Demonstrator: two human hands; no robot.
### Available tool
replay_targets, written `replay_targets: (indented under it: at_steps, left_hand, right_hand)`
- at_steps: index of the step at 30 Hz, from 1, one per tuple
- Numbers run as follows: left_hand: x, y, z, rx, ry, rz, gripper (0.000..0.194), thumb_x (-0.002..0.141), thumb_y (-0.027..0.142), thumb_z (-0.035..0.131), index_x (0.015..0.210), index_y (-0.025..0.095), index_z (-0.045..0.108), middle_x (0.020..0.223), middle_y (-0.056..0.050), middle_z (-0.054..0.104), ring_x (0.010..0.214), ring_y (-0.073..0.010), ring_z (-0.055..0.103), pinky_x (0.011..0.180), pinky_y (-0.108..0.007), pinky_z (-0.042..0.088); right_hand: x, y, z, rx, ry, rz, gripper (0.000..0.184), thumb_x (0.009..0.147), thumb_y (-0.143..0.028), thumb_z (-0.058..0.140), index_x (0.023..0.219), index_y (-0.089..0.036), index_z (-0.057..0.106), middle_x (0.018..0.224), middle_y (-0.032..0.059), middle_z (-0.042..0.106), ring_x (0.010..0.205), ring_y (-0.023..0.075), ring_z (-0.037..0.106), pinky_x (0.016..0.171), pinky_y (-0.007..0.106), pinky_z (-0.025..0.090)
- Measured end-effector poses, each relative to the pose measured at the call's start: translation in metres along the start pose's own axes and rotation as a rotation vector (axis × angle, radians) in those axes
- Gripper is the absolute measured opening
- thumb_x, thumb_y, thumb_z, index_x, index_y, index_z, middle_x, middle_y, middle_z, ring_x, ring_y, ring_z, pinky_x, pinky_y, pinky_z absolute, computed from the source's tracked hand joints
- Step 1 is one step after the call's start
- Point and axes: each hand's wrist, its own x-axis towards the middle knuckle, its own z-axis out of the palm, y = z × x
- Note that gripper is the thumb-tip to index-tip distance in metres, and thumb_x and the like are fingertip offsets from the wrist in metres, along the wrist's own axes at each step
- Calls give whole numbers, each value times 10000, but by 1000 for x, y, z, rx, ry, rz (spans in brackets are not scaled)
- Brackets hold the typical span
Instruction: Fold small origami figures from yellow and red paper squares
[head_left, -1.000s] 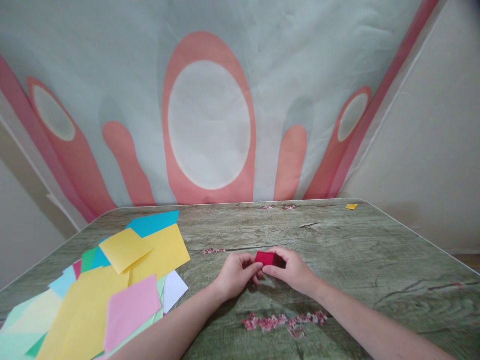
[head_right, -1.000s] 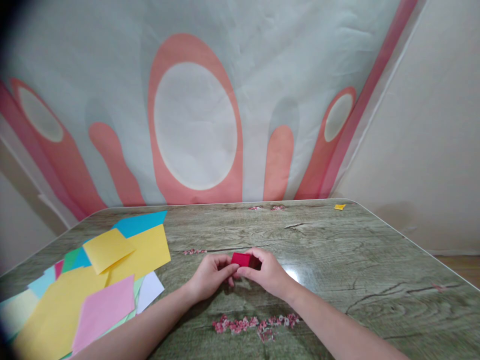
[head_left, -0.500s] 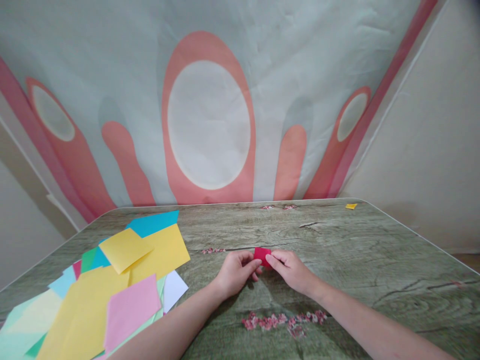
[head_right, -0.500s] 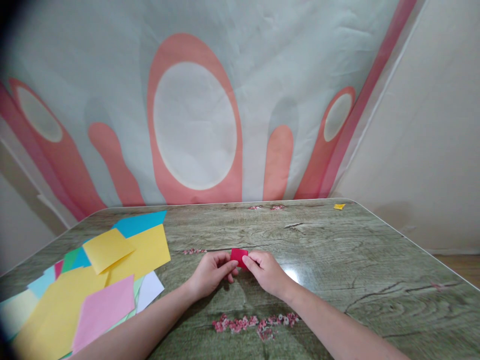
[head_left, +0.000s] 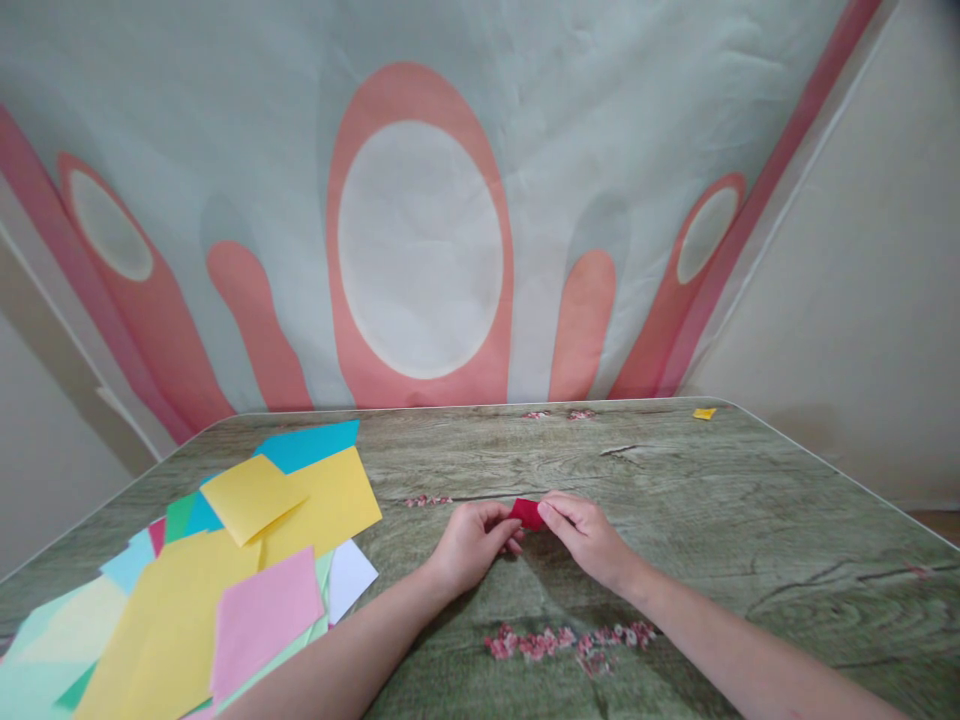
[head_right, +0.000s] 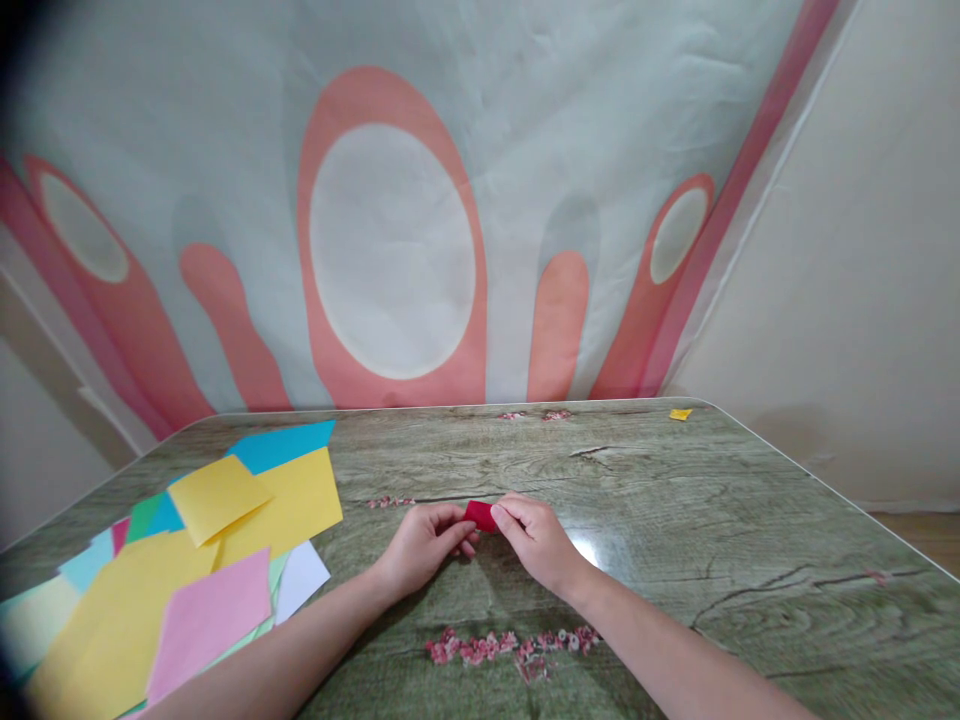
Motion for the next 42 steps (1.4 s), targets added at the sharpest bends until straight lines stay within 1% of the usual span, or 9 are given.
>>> replay_targets:
  at_steps: [5,7,10,13,16,23,30,36,42]
  left_hand:
    - [-2,3,-4,220,30,124,218,844,257,477,898,169,668,770,-17,684,688,-147,634,640,-237,488]
    - [-4,5,-7,338,98,203,195,839,235,499,916,196,674,839,-17,688,773,-153,626,717,-251,480]
    - [-6,10,-9,476,191,330,181,784,240,607,958,220,655,977,-21,661,933,-171,585,848,-281,439]
    - [-8,15,-9,576,186,404,244,733,254,680,973,234,640,1010,-20,640,977,-183,556,879,-301,415]
    - [-9,16,-8,665,158,401,150,769,238,647,919,244,651,932,-6,658,911,-181,571,848,-315,411]
    - [-8,13,-8,779,64,407,135,814,196,586,900,255,672,927,9,679,899,-179,584,841,-318,401]
    - [-8,16,-8,835,18,401,161,832,213,558,915,254,689,923,-7,680,891,-185,577,835,-328,392]
    - [-8,18,-9,844,18,400,162,842,235,544,918,240,688,937,-25,680,893,-186,581,830,-328,395]
    - [-8,18,-8,906,7,431,157,852,217,532,894,235,682,919,-14,680,891,-180,580,832,-329,386]
  right_hand:
    - [-2,4,-1,-110,39,-83,174,892,-273,491,882,-204,650,799,28,624,749,148,563,683,259,431]
    - [-3,7,-2,-241,60,-169,191,902,-243,472,928,-215,659,836,36,638,772,153,563,701,273,429]
    - [-3,9,-5,-528,67,-270,206,901,-208,464,954,-219,663,841,47,644,778,170,545,707,308,405]
    - [-3,8,-5,-732,29,-313,195,894,-187,473,939,-208,662,819,50,639,778,180,532,698,323,382]
    - [-3,7,-4,-807,-19,-316,168,885,-184,495,925,-201,656,825,47,634,788,181,529,691,322,374]
    - [-4,11,0,-745,-75,-266,111,861,-215,548,878,-212,658,835,31,628,822,167,532,744,305,386]
    - [-3,12,-8,-616,-152,-234,175,820,-367,594,882,-219,663,884,36,621,848,175,538,782,319,397]
    - [1,15,-19,-506,-227,-257,149,814,-316,605,913,-226,672,896,34,630,850,175,554,784,319,420]
    - [2,19,-19,-441,-195,-293,150,855,-267,546,916,-232,679,871,40,648,831,170,573,761,310,444]
